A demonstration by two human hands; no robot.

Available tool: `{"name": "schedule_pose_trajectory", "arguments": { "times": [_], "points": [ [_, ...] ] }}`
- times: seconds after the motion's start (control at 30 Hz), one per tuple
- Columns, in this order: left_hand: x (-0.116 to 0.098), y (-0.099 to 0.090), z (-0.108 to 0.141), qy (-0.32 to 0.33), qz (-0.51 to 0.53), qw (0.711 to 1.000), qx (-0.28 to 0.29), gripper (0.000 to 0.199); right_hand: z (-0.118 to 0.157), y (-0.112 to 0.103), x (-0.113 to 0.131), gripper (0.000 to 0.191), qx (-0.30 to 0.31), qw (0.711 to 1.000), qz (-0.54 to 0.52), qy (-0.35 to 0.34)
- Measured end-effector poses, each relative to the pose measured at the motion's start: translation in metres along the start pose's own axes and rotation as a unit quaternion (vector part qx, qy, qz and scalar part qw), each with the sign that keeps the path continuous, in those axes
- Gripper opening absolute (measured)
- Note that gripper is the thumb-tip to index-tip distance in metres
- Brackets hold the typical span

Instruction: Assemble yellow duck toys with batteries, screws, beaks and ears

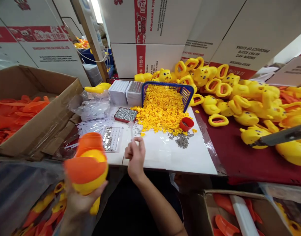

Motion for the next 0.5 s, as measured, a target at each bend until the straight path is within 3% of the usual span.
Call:
{"name": "schedule_pose_trajectory", "arguments": {
  "times": [0.1,0.2,0.33,0.5],
  "points": [
    [-0.053,0.054,-0.004,0.200,-0.102,0.970,0.095,0.091,-0.015,-0.038,0.041,0.023,-0.083,0.994,-0.071,-0.010],
    [-0.086,0.099,0.001,0.290,-0.177,0.927,0.158,0.088,-0.020,-0.075,0.078,0.025,-0.166,0.977,-0.126,-0.052],
    [-0.097,0.135,0.008,0.296,-0.305,0.890,0.165,0.091,-0.017,-0.107,0.106,0.028,-0.231,0.955,-0.155,-0.105],
    [-0.098,0.158,0.013,0.245,-0.435,0.847,0.181,0.086,-0.018,-0.111,0.120,0.020,-0.186,0.961,-0.055,-0.197]
  ]
}}
Point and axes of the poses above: each hand's wrist, its own z-axis away from the middle knuckle, its own y-axis out of the palm, x = y × z, the point moved 6 cm from there along -z, towards the middle knuckle, and after that the axes turned 14 degrees about -z, right-handed, at the moved point
